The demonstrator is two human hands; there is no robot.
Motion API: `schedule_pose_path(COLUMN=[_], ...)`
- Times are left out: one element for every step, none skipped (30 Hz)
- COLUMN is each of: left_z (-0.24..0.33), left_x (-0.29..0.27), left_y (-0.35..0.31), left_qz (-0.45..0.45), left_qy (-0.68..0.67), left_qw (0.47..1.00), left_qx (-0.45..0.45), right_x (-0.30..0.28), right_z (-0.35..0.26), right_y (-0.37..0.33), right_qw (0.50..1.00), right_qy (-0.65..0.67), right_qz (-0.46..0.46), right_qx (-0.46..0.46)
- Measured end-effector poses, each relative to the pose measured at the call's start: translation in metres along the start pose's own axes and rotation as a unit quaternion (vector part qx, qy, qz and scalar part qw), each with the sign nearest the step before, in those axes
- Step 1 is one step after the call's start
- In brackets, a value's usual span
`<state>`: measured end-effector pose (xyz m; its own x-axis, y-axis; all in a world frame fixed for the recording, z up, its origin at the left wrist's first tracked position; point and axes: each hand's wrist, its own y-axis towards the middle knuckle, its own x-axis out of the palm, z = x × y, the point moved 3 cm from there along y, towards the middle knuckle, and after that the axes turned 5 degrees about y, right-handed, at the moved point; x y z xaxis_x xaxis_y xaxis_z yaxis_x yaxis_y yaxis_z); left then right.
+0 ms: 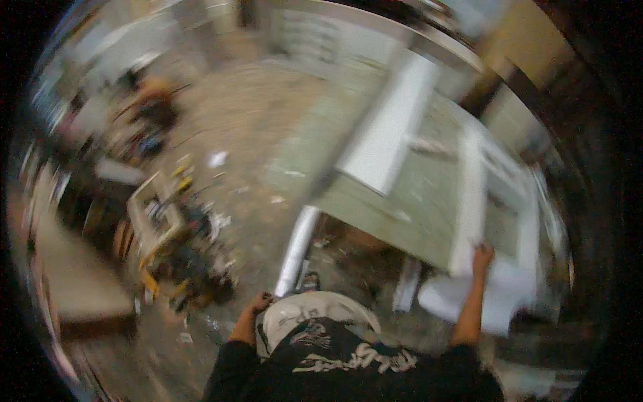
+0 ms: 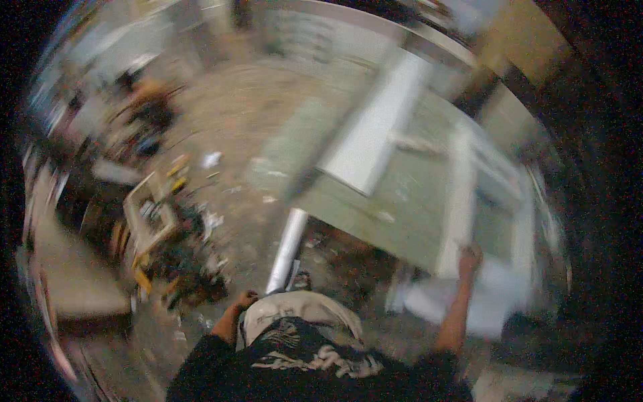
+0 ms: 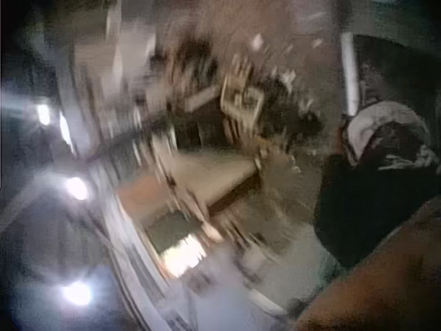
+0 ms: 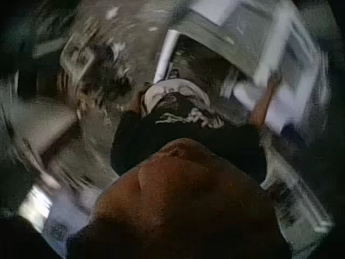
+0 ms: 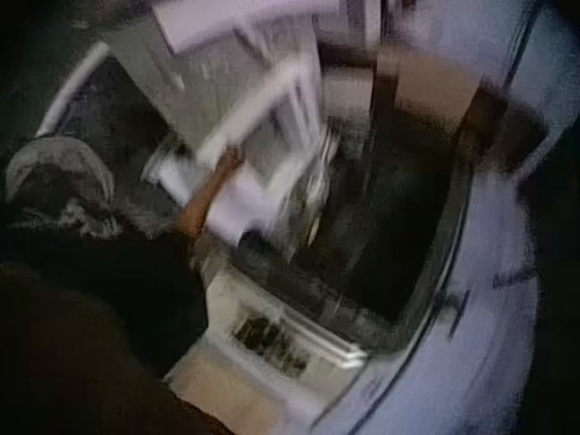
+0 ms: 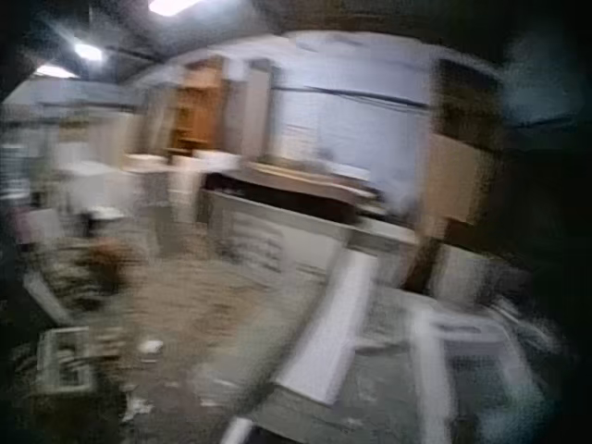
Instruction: The person applies a white laminate sheet to a wooden frame, smoothing it down with a cloth and then trimming the edges with a small blade.
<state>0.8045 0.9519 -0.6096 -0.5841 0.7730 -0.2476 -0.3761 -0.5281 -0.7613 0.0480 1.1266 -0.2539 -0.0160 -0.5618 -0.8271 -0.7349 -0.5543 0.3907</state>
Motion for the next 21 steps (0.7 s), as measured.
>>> schedule_pose_path(left_z=[0.018,0.040,0.062,0.112,0.153,0.186,0.215,0.264,0.329,0.368,0.404,0.442,0.477,0.503,0.528,0.542,0.556,0.580,0.602,0.619,0.629], left_x=[0.004,-0.001,0.002,0.021,0.018,0.027,0.034,0.058,0.070,0.082,0.101,0.123,0.151,0.175,0.197,0.224,0.250,0.275,0.298,0.314,0.327], left_y=[0.004,0.006,-0.002,-0.013,-0.026,-0.022,-0.021,-0.039,-0.062,-0.074,-0.082,-0.091,-0.098,-0.095,-0.090,-0.061,-0.033,-0.021,-0.010,0.010,0.027], left_qz=[-0.048,-0.103,-0.154,-0.163,-0.132,-0.209,-0.279,-0.304,-0.318,-0.312,-0.311,-0.272,-0.234,-0.203,-0.168,-0.189,-0.207,-0.209,-0.207,-0.186,-0.164], left_qy=[-0.006,-0.095,-0.054,0.019,0.085,0.118,0.143,0.230,0.319,0.289,0.254,0.228,0.195,0.168,0.136,0.057,-0.025,-0.086,-0.145,-0.200,-0.254], left_qw=[0.999,0.990,0.987,0.986,0.986,0.961,0.925,0.898,0.865,0.857,0.841,0.828,0.809,0.802,0.795,0.803,0.805,0.820,0.833,0.846,0.854], left_qx=[0.003,0.003,0.003,0.033,0.058,0.141,0.216,0.219,0.220,0.291,0.363,0.435,0.503,0.536,0.567,0.562,0.556,0.525,0.492,0.458,0.424], right_x=[-0.004,-0.001,0.006,-0.003,0.002,-0.003,-0.008,-0.016,-0.022,-0.023,-0.025,-0.028,-0.028,-0.024,-0.022,-0.016,-0.013,-0.016,-0.017,-0.011,-0.007], right_z=[-0.006,-0.016,-0.026,-0.015,-0.045,-0.047,-0.048,-0.035,-0.035,-0.046,-0.050,-0.052,-0.044,-0.038,-0.035,-0.043,-0.050,-0.045,-0.040,-0.041,-0.043], right_y=[0.002,0.005,0.009,0.005,0.013,0.020,0.025,0.019,0.017,0.017,0.014,0.014,0.010,0.010,0.010,0.017,0.021,0.020,0.019,0.020,0.022], right_qw=[1.000,0.998,1.000,0.997,1.000,0.999,0.999,0.999,0.998,0.999,0.997,0.996,0.995,0.998,1.000,0.998,0.998,0.998,0.999,0.998,0.998], right_qy=[-0.012,-0.017,-0.002,-0.049,-0.006,0.028,-0.010,-0.007,-0.010,0.012,0.025,0.031,0.022,0.016,0.008,0.012,0.009,0.012,0.017,0.017,0.024], right_qz=[0.013,0.043,-0.020,0.032,0.006,0.027,0.030,0.046,0.050,0.009,-0.032,-0.035,-0.042,-0.023,-0.006,-0.029,-0.048,-0.042,-0.037,-0.057,-0.052], right_qx=[-0.010,-0.033,0.008,-0.047,0.000,0.006,-0.009,0.015,0.032,0.050,0.069,0.076,0.086,0.060,0.029,0.049,0.038,0.035,0.032,0.025,0.003])
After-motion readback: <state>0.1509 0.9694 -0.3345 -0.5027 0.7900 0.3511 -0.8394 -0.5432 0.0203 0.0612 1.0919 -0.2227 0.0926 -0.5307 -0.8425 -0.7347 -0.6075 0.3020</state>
